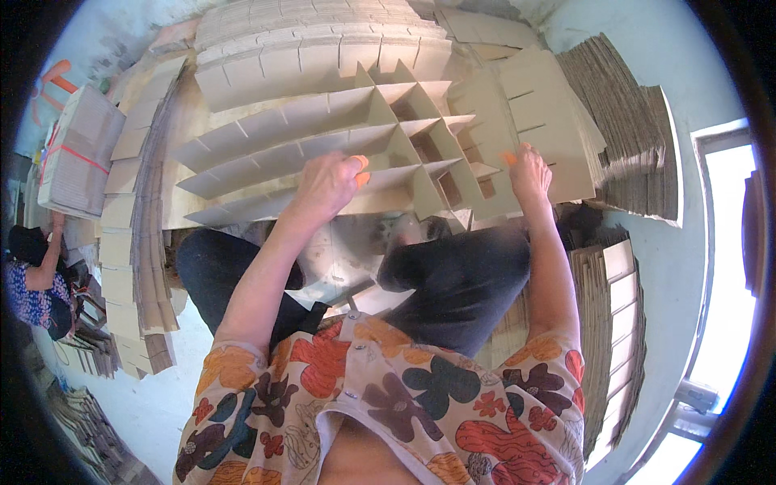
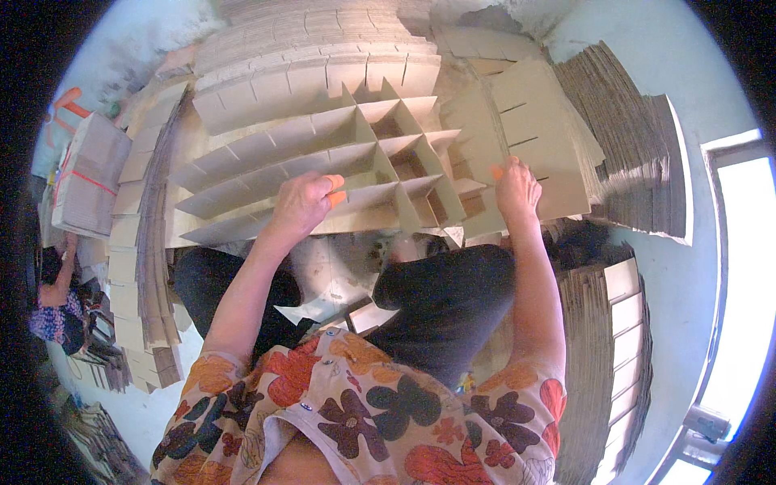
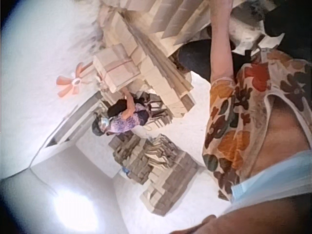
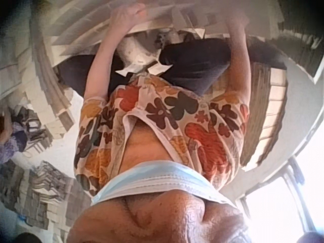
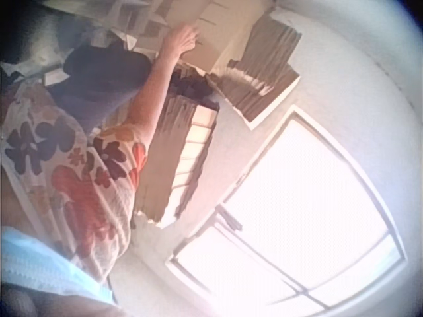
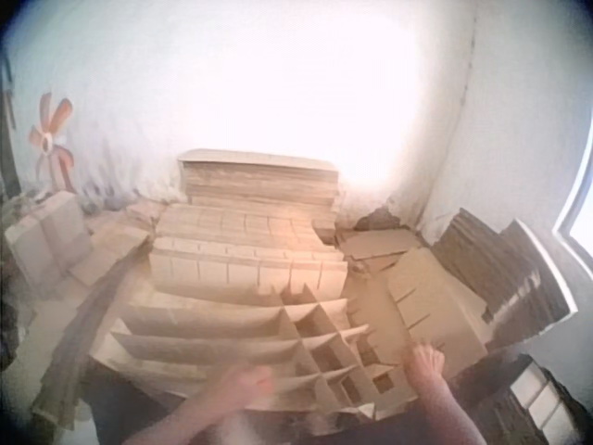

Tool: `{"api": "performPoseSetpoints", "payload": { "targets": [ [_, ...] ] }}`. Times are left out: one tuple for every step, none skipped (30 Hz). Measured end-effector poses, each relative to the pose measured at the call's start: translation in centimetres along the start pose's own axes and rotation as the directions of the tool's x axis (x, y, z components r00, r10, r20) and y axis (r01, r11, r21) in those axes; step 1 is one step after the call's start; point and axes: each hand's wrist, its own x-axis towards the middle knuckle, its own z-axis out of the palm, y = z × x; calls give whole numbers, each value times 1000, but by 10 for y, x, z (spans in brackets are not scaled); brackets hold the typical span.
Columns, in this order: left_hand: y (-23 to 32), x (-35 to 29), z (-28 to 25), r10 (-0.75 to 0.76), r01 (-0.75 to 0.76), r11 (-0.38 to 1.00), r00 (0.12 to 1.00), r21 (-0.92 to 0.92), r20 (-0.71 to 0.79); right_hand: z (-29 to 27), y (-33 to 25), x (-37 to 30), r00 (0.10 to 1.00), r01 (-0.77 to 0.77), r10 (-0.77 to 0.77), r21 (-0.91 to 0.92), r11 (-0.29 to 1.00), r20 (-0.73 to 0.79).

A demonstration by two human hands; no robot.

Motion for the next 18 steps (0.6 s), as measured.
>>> {"api": "performPoseSetpoints", "payload": {
  "targets": [
    [-1, 0, -1, -5, 5, 1000, 1000, 9, 14, 4, 2, -2, 999, 2, -2, -3, 1000, -47],
    [-2, 0, -1, -9, 9, 1000, 1000, 18, 28, 8, 3, -3, 996, 3, -3, -7, 1000, -94],
    [-1, -1, -1, -12, 11, 1000, 999, 26, 47, 15, 3, -6, 989, 59, -64, -46, 997, -133],
    [-1, -2, 0, -5, 4, 999, 999, 40, 44, 22, 2, -9, 978, 112, -125, -88, 990, -169],
    [-1, -2, 1, 3, -5, 999, 999, 54, 41, 29, 2, -12, 961, 162, -186, -131, 978, -203],
    [-1, -1, 2, 11, -13, 998, 999, 67, 34, 32, 3, -9, 967, 135, -158, -122, 983, -202],
    [-1, -1, 3, 5, -6, 1000, 999, 23, 40, 34, 4, -4, 971, 108, -129, -113, 988, -201],
    [0, 0, 4, 0, 1, 1000, 999, -21, 46, 34, 7, 0, 975, 80, -99, -104, 991, -200],
    [3, 2, 2, -7, 11, 998, 999, -64, 51, 30, 8, 1, 976, 69, -76, -41, 997, -203],
    [9, 6, 1, 28, -24, 996, 999, -90, 38, 25, 11, 3, 977, 57, -51, 22, 998, -205],
    [18, 12, 2, 65, -61, 991, 998, -115, 26, 20, 13, 3, 978, 42, -24, 84, 996, -206],
    [31, 21, 1, 102, -99, 985, 995, -141, 11, 18, 13, 2, 970, 2, 28, 127, 992, -241],
    [45, 30, 1, 118, -107, 980, 991, -165, 62, 15, 11, 1, 959, -31, 78, 172, 985, -272],
    [60, 41, 4, 138, -115, 975, 984, -190, 112, 13, 11, 0, 945, -65, 130, 217, 974, -301],
    [74, 53, 14, 178, -150, 969, 974, -194, 140, 12, 13, -1, 926, -65, 146, 235, 970, -347],
    [89, 64, 23, 209, -176, 965, 964, -195, 167, 12, 13, -2, 908, -55, 155, 255, 965, -390],
    [101, 76, 35, 246, -208, 960, 946, -189, 210, 10, 15, -2, 885, -47, 166, 272, 961, -434],
    [117, 89, 42, 276, -239, 959, 915, -154, 293, 3, 14, -7, 881, -56, 180, 282, 958, -437]
  ]
}}
